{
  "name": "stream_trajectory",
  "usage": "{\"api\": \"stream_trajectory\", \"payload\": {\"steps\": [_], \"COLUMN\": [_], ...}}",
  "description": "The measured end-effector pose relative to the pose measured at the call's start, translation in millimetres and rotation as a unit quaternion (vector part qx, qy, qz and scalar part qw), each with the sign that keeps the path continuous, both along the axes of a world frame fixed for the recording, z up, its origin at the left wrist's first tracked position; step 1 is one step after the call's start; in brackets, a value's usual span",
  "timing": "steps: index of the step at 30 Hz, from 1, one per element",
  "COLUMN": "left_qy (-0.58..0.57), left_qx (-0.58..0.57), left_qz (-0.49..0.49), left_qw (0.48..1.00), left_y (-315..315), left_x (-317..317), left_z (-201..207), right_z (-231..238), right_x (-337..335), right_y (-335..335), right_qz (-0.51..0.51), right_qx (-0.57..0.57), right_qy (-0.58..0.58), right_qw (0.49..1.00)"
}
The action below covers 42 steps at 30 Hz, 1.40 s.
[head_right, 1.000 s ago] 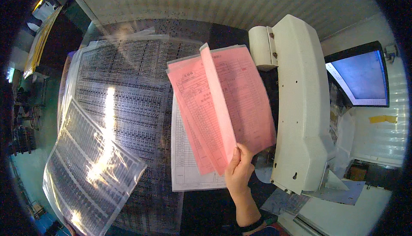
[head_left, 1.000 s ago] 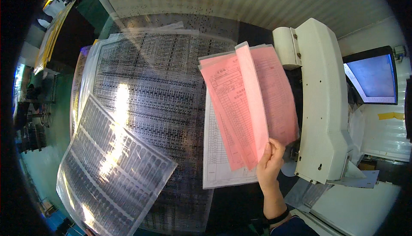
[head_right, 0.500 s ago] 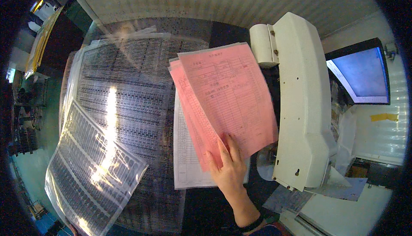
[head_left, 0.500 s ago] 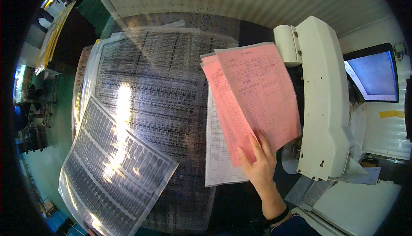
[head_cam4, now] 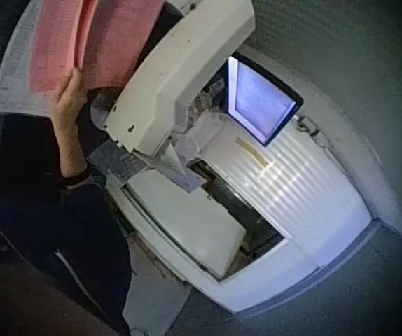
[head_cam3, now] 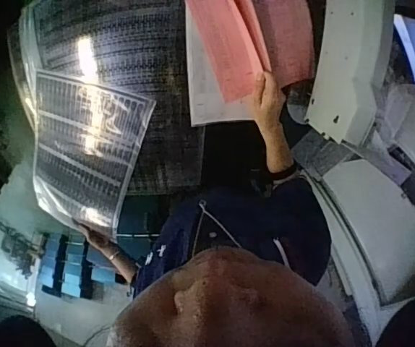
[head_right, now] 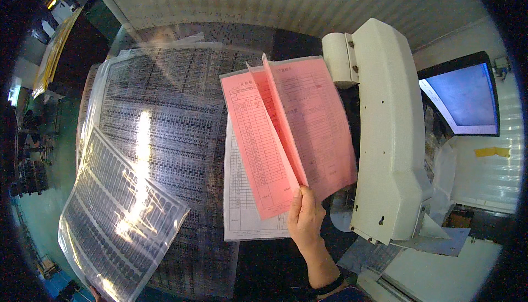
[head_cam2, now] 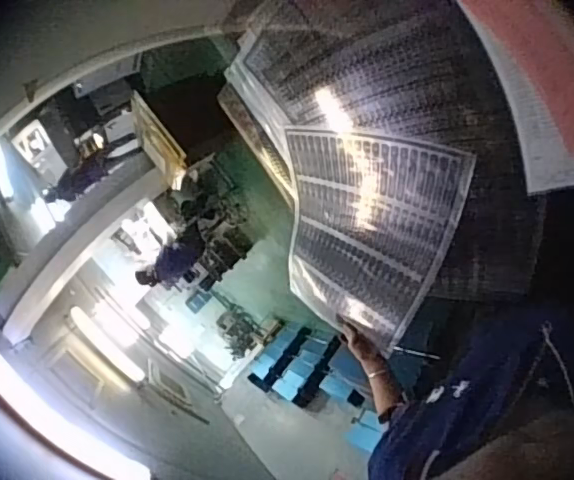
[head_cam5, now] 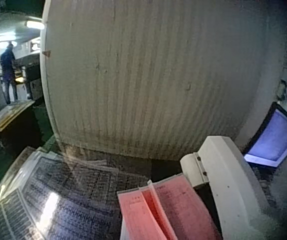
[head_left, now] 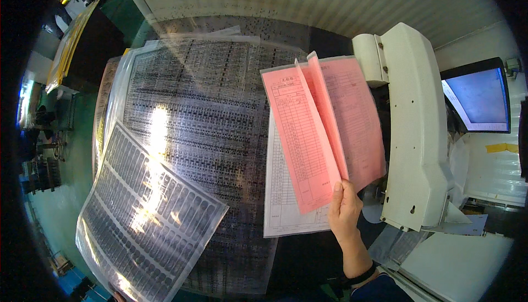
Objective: Organize and inspect large industrial patterned films and associated pink documents.
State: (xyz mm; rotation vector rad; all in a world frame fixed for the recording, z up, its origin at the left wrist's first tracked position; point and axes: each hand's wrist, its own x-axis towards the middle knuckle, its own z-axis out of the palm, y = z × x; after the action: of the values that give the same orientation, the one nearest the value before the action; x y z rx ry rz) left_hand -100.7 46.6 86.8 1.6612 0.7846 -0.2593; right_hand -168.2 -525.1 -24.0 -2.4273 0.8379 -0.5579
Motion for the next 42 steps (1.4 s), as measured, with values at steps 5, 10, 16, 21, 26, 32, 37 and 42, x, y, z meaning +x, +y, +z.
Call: {"api": "stream_trajectory", "payload": {"steps": [5,10,16,21,26,32,37,42], "left_qy": [0.002,0.013,-0.002,-0.003,-0.010,-0.001,-0.002,-0.005], "left_qx": [0.002,0.027,0.014,-0.034,-0.064,-0.054,-0.068,-0.057], "left_qz": [0.002,0.007,0.012,0.025,0.046,0.062,0.077,0.066], "left_qw": [1.000,1.000,1.000,0.999,0.997,0.997,0.995,0.996], "left_y": [-10.3,-19.1,-30.8,-9.1,-16.4,-4.6,7.6,1.9], "left_x": [-2.4,-0.6,-1.3,-5.3,-6.4,-9.9,-12.6,-12.0], "left_z": [3.6,6.6,7.9,-3.9,-1.2,-4.7,-10.0,-9.7], "right_z": [1.5,6.3,12.2,24.3,16.9,21.9,25.0,14.1], "right_x": [0.5,7.1,-0.8,18.4,21.1,24.5,34.4,32.7], "right_y": [0.9,1.1,-0.6,18.9,26.5,27.7,34.3,31.5], "right_qz": [0.005,-0.002,0.107,0.086,0.075,0.098,0.113,0.075], "right_qx": [-0.009,-0.031,0.019,-0.103,-0.140,-0.128,-0.131,-0.148], "right_qy": [0.002,-0.046,0.092,0.123,0.138,0.185,0.228,0.210], "right_qw": [1.000,0.998,0.990,0.983,0.978,0.969,0.958,0.964]}}
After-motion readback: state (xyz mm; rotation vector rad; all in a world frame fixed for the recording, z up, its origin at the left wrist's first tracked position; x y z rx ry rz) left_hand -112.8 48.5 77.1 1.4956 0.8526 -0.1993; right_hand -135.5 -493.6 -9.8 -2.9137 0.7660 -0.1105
